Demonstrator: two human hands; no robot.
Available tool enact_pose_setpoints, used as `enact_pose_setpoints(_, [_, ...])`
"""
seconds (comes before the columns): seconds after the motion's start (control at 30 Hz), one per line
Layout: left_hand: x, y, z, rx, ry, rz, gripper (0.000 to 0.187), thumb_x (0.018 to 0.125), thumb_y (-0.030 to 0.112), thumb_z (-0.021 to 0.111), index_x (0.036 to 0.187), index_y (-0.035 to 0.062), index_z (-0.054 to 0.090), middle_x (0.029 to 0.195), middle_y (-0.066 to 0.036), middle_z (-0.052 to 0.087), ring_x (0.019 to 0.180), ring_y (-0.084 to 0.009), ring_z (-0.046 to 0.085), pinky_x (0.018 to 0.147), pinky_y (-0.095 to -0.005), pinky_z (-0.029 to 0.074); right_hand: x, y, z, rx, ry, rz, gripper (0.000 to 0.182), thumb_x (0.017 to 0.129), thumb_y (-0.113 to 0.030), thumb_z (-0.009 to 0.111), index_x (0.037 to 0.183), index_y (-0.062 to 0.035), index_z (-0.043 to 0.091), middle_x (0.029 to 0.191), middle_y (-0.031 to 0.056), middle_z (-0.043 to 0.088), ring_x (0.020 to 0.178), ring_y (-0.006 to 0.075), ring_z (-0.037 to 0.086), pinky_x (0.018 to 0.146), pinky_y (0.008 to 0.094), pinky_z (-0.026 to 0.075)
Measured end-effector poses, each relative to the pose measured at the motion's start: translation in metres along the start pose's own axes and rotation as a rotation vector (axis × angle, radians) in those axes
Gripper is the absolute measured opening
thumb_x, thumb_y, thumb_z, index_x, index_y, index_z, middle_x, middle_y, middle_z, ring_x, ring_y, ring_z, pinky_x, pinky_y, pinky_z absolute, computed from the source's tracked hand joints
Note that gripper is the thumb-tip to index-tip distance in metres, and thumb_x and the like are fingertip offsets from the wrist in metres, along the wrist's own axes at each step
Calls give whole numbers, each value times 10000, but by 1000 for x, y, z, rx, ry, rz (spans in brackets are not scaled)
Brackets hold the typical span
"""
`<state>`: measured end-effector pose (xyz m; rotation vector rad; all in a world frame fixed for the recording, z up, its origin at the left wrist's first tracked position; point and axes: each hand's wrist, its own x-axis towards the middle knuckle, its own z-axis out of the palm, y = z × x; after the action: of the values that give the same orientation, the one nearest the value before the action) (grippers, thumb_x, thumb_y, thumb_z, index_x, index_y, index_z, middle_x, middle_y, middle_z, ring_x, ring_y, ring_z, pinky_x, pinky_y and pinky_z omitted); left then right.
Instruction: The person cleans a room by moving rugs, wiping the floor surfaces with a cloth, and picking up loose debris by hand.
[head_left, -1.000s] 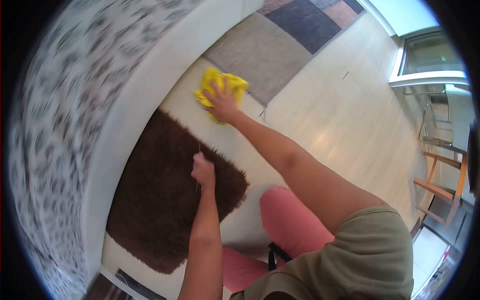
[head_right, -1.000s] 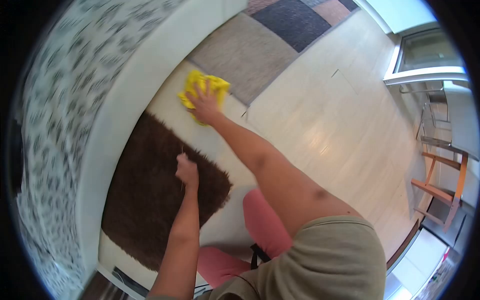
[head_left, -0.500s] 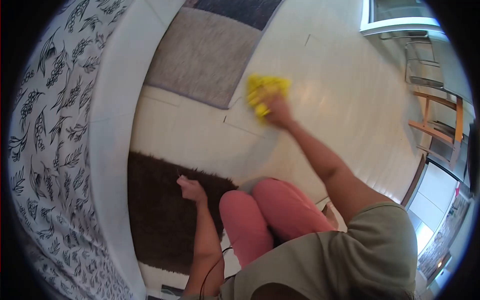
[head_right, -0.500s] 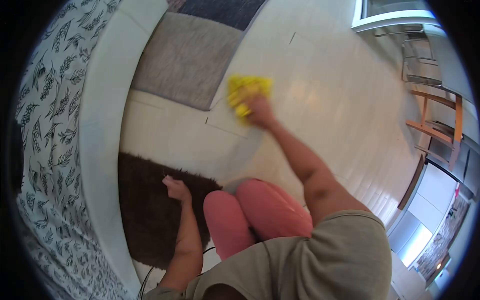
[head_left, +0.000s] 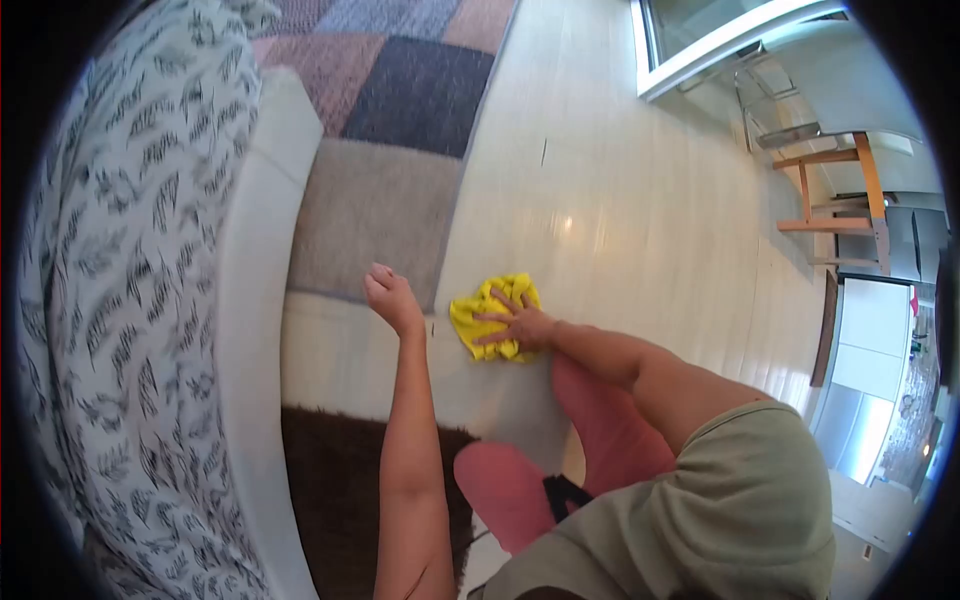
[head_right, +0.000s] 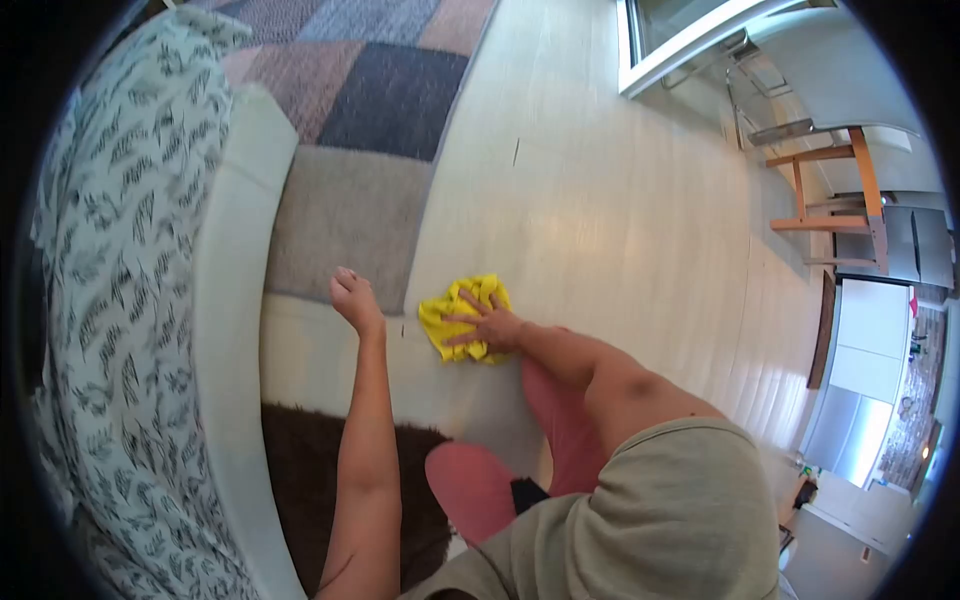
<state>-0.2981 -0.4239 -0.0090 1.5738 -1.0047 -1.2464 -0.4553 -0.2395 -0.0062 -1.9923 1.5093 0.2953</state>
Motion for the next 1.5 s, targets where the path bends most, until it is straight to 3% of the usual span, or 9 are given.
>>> enact_pose_setpoints(0.2, [50,24,79,441,70,368,202,917,120,383,805,-7,492,736,-186,596,716,-370,591,616,-441,443,33,81,-38,-77,42,-363,639,753,-248,600,1290,-491,354,1467,-144,142,1376,294,-1,969,654,229])
enact_pose_setpoints(0.37, [117,28,202,619,52,583,207,931,177,405,808,28,477,688,-188,596,671,-375,595,550,-440,443,71,215,-114,-70,287,-137,566,751,-475,587,1280,-468,385,1459,-100,187,1368,313,50,976,670,172])
enact_pose_setpoints(0.63, [166,-4,325,1169,16,969,175,921,215,441,777,117,456,563,-70,576,525,-260,603,415,-379,452,68,472,-186,87,780,745,586,730,-596,576,1252,-351,467,1429,-22,266,1338,361,120,954,708,113])
enact_pose_setpoints(0.77, [166,-6,323,1154,-63,1029,156,901,168,493,772,82,481,570,-81,549,523,-247,591,410,-359,448,-57,505,-75,152,1069,1109,642,705,-546,647,1248,-240,494,1417,44,290,1328,355,153,984,665,77])
enact_pose_setpoints(0.87, [166,-4,325,1189,-75,1001,176,901,167,499,763,60,474,582,-106,541,520,-272,580,405,-363,433,-134,513,2,94,854,1860,748,761,-622,530,1339,-168,392,1433,84,262,1327,334,177,1061,515,115])
enact_pose_setpoints(0.97, [164,0,327,1125,-118,992,170,897,164,504,768,56,485,582,-107,535,516,-278,575,409,-365,431,-104,521,-82,604,921,2249,738,769,-640,492,1347,-195,382,1433,96,259,1313,376,178,1042,559,131])
enact_pose_setpoints(1.07, [166,-1,324,1162,-137,983,158,889,154,514,770,51,498,595,-104,535,516,-278,570,410,-368,426,-38,543,-63,-60,1190,1510,636,737,-633,536,1267,-289,470,1416,72,269,1270,471,173,889,746,148])
enact_pose_setpoints(1.2, [164,4,325,1183,-179,946,157,890,151,507,774,45,511,597,-94,515,511,-276,551,400,-364,415,101,473,-179,97,1169,1089,540,693,-580,623,1150,-298,572,1349,46,354,1290,445,167,909,734,136])
enact_pose_setpoints(1.5, [178,25,345,967,-368,630,192,904,143,470,747,33,456,611,-130,511,503,-329,537,407,-386,406,151,543,-282,117,832,786,291,802,-498,541,1086,-452,581,1361,-56,336,1315,391,164,914,721,197])
